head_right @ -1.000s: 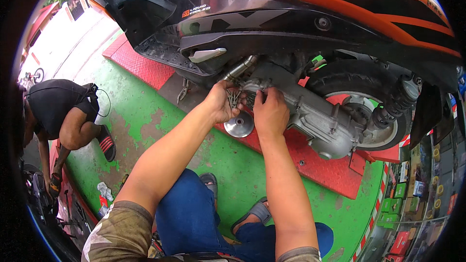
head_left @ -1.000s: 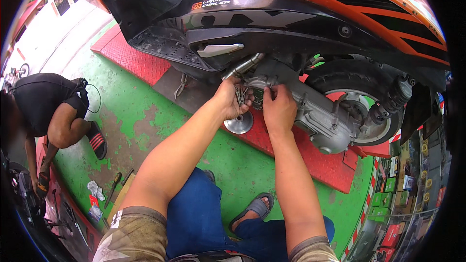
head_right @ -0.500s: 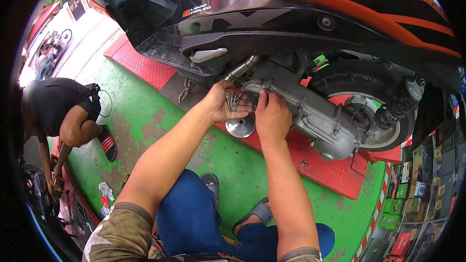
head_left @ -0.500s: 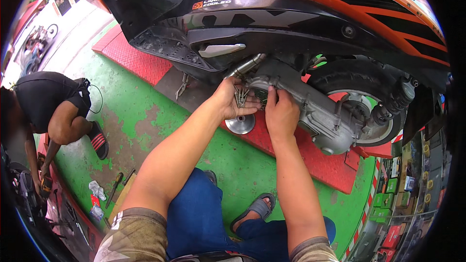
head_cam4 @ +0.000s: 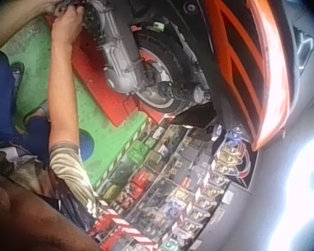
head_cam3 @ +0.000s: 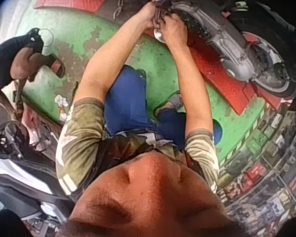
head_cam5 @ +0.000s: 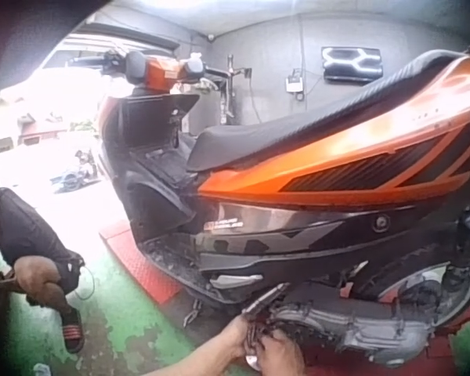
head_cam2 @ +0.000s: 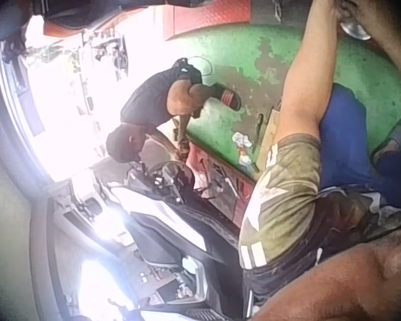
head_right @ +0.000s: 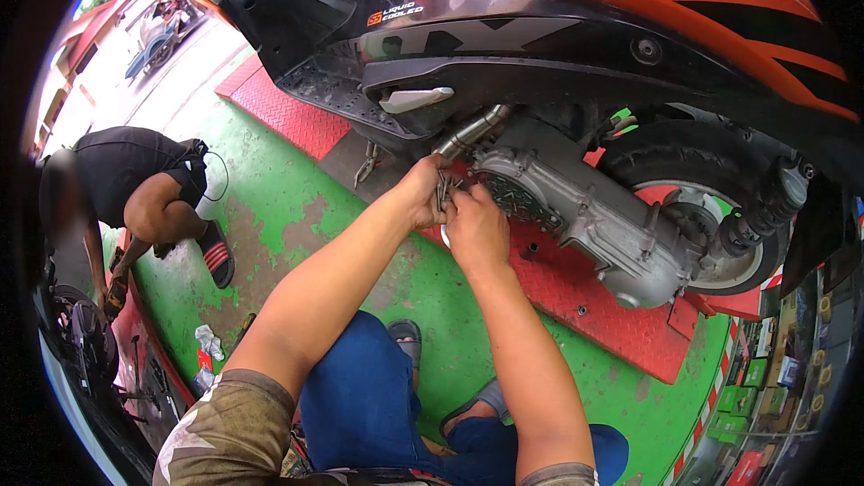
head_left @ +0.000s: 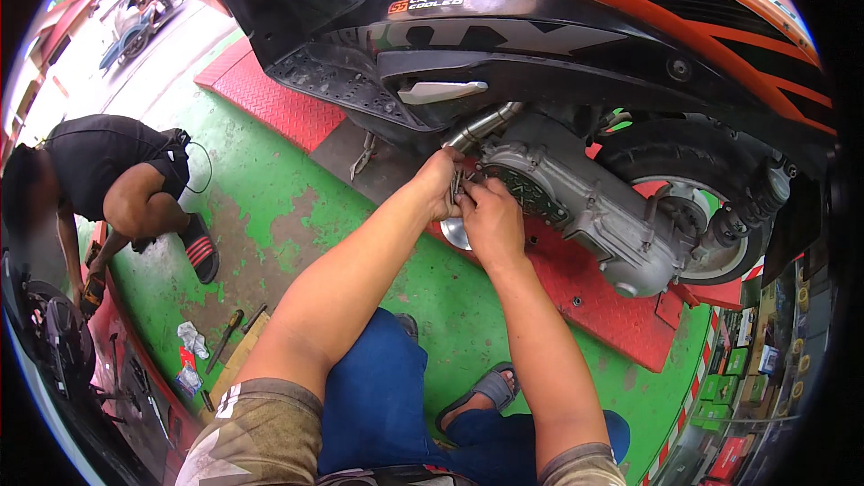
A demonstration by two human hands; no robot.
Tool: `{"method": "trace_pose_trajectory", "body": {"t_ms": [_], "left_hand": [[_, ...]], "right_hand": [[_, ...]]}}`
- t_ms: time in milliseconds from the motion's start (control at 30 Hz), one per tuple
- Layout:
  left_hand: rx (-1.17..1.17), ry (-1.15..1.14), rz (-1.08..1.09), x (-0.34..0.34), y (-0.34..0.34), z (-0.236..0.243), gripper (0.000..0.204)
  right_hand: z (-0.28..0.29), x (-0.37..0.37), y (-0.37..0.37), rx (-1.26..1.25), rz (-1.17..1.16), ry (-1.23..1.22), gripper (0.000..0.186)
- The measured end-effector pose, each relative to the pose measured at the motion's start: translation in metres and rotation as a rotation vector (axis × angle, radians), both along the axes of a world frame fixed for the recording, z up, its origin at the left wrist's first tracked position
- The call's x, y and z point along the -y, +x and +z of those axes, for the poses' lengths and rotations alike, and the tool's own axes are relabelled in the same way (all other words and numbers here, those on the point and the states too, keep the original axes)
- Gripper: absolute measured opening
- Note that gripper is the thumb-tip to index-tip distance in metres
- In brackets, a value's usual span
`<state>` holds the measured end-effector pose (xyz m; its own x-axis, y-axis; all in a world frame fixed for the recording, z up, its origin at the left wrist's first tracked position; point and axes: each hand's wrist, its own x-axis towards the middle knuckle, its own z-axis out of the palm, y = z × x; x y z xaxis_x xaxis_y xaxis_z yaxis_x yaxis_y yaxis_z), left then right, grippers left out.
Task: Removing screws and inspecting the internal components of a motorcycle CVT system.
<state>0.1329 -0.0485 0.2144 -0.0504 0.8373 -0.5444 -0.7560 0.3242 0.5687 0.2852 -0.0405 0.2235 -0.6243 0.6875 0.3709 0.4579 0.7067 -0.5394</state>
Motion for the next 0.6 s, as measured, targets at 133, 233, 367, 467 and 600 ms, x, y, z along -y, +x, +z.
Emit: {"method": "trace_pose_trajectory", "body": {"t_ms": [133, 233, 367, 467, 600], "left_hand": [[-0.046, -0.047, 0.018, 0.002, -0.003, 0.0, 0.037], [-0.054, -0.031, 0.0, 0.002, -0.014, -0.012, 0.041], [-0.098, -0.037, 0.084, 0.005, -0.007, -0.005, 0.046], [-0.184, -0.117, 0.052, 0.009, -0.005, 0.007, 0.047], [-0.275, -0.155, 0.083, 0.011, -0.033, -0.016, 0.044]], "right_hand": [[-0.01, 0.001, -0.006, -0.124, -0.03, -0.082, 0.021], [-0.014, 0.006, -0.013, -0.152, -0.056, -0.15, 0.02], [-0.023, 0.004, -0.019, -0.192, -0.105, -0.202, 0.025], [-0.039, -0.001, -0.03, -0.484, -0.191, -0.596, 0.02], [-0.053, -0.003, -0.062, -1.209, -0.148, -1.427, 0.015]]}}
